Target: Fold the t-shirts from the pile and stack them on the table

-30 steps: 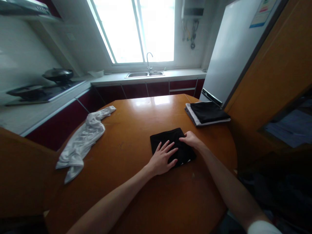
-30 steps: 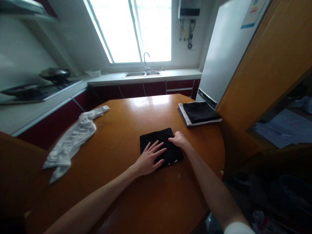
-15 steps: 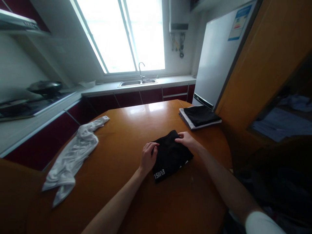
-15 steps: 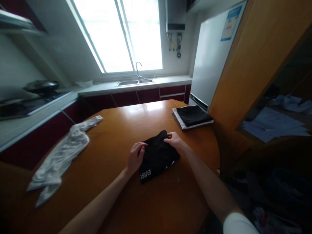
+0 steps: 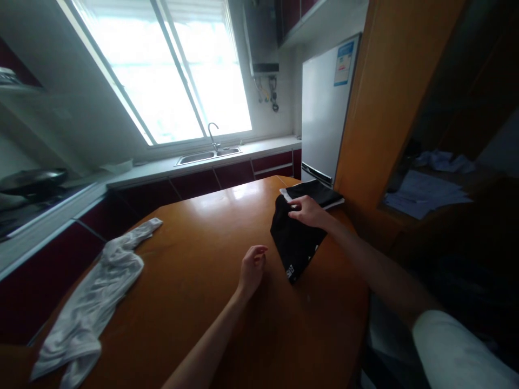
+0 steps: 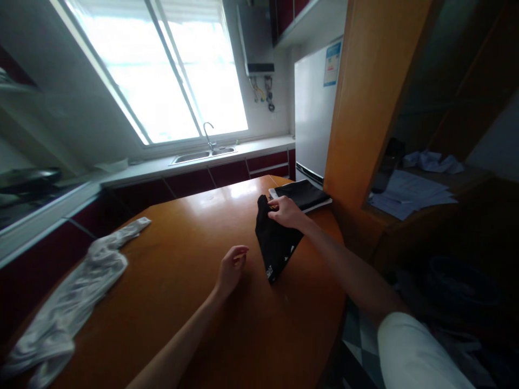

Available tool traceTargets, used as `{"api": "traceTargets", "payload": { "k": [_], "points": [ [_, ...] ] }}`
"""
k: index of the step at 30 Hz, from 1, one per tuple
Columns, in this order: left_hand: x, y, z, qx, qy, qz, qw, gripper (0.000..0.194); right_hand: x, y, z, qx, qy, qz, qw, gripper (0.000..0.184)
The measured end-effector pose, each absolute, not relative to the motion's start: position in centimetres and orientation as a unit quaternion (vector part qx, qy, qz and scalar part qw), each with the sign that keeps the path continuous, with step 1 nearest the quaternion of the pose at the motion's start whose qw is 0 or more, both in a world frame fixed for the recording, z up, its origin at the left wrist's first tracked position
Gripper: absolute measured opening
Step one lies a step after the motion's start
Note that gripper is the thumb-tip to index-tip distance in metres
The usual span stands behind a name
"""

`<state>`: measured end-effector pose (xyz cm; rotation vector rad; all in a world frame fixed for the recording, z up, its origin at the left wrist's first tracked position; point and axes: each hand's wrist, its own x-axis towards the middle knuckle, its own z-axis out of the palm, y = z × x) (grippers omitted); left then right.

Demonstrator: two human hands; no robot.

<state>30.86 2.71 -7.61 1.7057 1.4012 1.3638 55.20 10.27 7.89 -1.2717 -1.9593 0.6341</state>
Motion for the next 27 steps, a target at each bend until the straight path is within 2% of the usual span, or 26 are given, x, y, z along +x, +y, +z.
{"api": "traceTargets", "payload": {
  "k": [5,9,12,16,20,24,27],
  "points": [
    [38.2,7.0,-6.7,0.49,0.489,0.555,0.461,0.039,58.3,11.5,13.2,-0.49,-0.774,0.23,0.329,0.036],
    [44.3,9.4,-5.3,0.431,0.371,0.577,0.586,0.058,61.8,13.7,16.7,-0.528,-0.737,0.241,0.347,0.036],
    [47.7,11.4,-4.4,0.392,0.29,0.596,0.638,0.076,64.7,16.6,18.4,-0.553,-0.713,0.236,0.361,0.039],
    [50.1,15.5,-3.3,0.395,0.272,0.631,0.609,0.074,68.2,21.7,18.6,-0.591,-0.688,0.212,0.363,0.041],
    [50.1,20.9,-2.9,0.448,0.347,0.614,0.549,0.07,70.5,27.2,16.4,-0.614,-0.665,0.196,0.378,0.043],
    [48.8,26.3,-3.4,0.508,0.43,0.582,0.467,0.069,71.1,31.8,12.8,-0.623,-0.634,0.229,0.396,0.041],
    [47.7,29.3,-4.3,0.595,0.463,0.549,0.361,0.064,70.9,34.4,10.0,-0.628,-0.625,0.252,0.388,0.038]
  ]
}}
